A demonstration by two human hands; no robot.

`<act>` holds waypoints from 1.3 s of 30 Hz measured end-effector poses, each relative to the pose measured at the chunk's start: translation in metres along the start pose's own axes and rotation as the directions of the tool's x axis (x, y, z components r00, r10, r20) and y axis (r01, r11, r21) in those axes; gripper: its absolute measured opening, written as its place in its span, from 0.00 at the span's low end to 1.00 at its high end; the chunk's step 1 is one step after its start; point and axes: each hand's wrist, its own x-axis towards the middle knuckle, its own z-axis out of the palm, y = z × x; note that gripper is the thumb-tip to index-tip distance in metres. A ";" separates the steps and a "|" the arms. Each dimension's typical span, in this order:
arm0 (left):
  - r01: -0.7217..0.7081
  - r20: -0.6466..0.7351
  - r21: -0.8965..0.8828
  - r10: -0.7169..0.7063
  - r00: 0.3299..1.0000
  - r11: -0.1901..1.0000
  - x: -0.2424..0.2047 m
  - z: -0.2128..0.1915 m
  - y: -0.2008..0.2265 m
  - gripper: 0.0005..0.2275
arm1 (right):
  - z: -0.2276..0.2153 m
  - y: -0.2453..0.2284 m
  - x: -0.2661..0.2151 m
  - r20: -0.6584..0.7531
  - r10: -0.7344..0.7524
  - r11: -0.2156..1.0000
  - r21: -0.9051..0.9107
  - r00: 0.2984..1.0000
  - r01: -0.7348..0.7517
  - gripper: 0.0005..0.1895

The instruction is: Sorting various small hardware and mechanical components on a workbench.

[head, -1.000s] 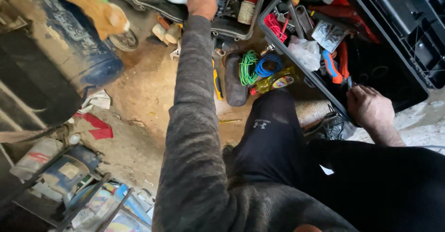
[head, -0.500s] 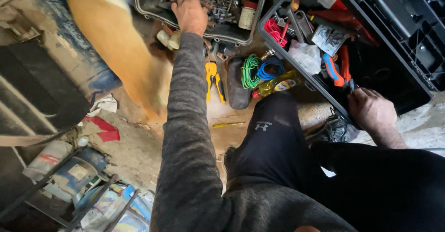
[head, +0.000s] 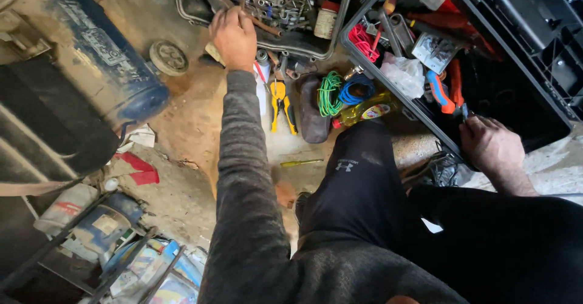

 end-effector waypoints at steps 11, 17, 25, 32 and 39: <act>0.032 -0.057 -0.049 -0.034 0.998 0.998 0.005 -0.009 0.027 0.08 | 0.001 -0.002 0.000 0.053 0.039 0.999 -0.009 0.998 -0.039 0.14; 0.154 0.305 -0.401 -0.027 0.952 0.903 -0.024 -0.007 0.115 0.18 | 0.002 -0.002 -0.001 0.085 0.045 0.999 -0.024 0.995 -0.043 0.15; 0.036 0.006 -0.498 -0.039 0.999 0.866 -0.032 0.001 0.101 0.09 | 0.012 0.007 -0.002 0.023 -0.004 1.000 0.003 1.000 0.004 0.15; 0.118 -0.194 -0.484 -0.237 0.952 0.867 0.037 0.003 -0.041 0.06 | 0.000 0.001 0.000 0.015 -0.014 1.000 0.011 1.000 0.014 0.12; -0.056 -0.048 0.034 0.057 0.997 0.998 0.078 0.090 -0.136 0.06 | 0.002 0.000 -0.001 -0.001 -0.001 1.000 0.012 1.000 0.001 0.13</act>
